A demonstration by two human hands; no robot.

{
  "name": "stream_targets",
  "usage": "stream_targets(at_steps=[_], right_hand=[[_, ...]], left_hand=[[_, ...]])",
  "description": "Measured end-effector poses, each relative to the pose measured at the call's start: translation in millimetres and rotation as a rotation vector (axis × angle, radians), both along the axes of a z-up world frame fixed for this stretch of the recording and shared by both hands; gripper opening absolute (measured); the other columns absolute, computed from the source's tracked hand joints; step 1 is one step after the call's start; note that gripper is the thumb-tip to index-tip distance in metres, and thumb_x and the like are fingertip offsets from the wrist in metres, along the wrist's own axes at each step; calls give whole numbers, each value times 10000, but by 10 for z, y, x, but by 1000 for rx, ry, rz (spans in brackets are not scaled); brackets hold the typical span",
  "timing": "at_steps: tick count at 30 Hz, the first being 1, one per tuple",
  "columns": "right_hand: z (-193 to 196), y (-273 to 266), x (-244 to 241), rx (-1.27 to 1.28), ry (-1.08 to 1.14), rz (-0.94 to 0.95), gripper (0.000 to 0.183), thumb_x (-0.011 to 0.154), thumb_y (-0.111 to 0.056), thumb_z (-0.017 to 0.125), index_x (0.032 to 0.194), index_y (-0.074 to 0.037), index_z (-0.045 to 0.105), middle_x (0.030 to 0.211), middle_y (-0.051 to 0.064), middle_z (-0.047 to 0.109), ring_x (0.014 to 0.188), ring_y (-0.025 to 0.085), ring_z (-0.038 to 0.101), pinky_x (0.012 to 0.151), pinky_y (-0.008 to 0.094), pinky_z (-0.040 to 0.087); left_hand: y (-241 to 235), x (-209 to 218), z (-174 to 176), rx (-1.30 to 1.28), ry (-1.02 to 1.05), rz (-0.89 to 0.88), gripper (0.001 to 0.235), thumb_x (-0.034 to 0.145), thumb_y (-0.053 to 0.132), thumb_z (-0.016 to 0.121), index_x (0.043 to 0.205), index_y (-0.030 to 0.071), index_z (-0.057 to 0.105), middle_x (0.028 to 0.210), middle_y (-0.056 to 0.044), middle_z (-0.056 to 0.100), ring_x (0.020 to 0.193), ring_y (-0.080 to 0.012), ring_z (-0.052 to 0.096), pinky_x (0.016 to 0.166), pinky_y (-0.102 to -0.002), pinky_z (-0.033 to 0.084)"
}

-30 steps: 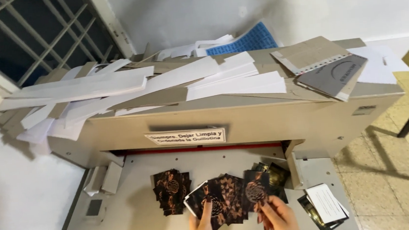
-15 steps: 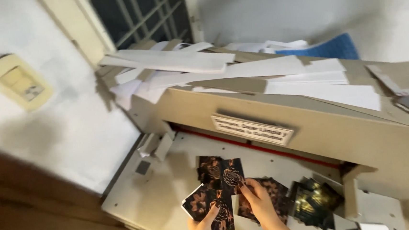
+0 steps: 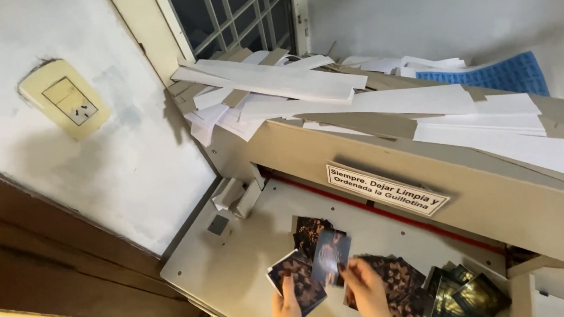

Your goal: Sorting and inspecting small printed cards on the bed of a paper cutting machine.

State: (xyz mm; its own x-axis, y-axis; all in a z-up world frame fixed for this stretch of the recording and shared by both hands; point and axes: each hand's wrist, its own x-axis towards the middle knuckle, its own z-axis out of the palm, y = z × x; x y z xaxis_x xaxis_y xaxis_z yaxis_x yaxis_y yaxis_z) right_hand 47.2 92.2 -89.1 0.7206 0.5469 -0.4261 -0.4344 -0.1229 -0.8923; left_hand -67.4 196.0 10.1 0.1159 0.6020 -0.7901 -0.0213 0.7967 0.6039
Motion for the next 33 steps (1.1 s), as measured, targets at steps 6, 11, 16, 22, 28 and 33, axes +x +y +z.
stream_targets(at_steps=[6, 11, 16, 22, 28, 33], right_hand=[[56, 258, 238, -270, -144, 18, 360, 1011, -196, 653, 1357, -119, 595, 586, 78, 483, 534, 198, 466, 597, 367, 430], [34, -40, -5, -275, 19, 268, 438, 1003, -400, 556, 1329, -133, 676, 926, 55, 654, 647, 153, 514, 630, 274, 447], [221, -327, -164, -250, 20, 23, 161, 1007, -197, 704, 949, -54, 657, 707, 86, 512, 624, 196, 524, 669, 317, 389], [-208, -1012, 274, -324, 5, -421, 324, 979, -165, 675, 1273, -32, 651, 1035, 163, 717, 838, 277, 629, 725, 381, 491], [-690, -1327, 414, -760, -127, -40, 552, 975, -372, 682, 1457, -182, 493, 938, 60, 634, 828, 219, 593, 763, 355, 452], [-728, -1394, 230, -753, -413, -55, 473, 966, -548, 539, 1292, -207, 567, 553, -8, 479, 446, 128, 432, 493, 280, 331]], left_hand=[[199, -33, -199, 64, -280, 158, 437, 894, 11, 705, 1306, -71, 584, 1212, -288, 696, 1066, -416, 682, 976, -527, 550], [200, -35, -475, 85, -252, 66, 406, 775, -205, 743, 1163, -132, 650, 1022, -348, 725, 869, -485, 697, 829, -578, 584], [-105, 176, -526, 92, -183, -131, 418, 799, 5, 767, 1208, -57, 705, 1075, -268, 767, 967, -373, 727, 872, -480, 587], [-315, 434, -30, -122, -146, -167, 596, 905, 138, 716, 1477, 106, 551, 1350, -182, 673, 1190, -359, 651, 1047, -473, 509], [-402, 562, 217, -161, -97, -239, 606, 869, -87, 728, 1429, 67, 553, 1337, -199, 674, 1224, -360, 628, 1084, -483, 474], [-510, 613, -137, -69, -98, -319, 550, 763, -157, 791, 1277, -23, 651, 1118, -239, 719, 1019, -386, 655, 938, -487, 510]])
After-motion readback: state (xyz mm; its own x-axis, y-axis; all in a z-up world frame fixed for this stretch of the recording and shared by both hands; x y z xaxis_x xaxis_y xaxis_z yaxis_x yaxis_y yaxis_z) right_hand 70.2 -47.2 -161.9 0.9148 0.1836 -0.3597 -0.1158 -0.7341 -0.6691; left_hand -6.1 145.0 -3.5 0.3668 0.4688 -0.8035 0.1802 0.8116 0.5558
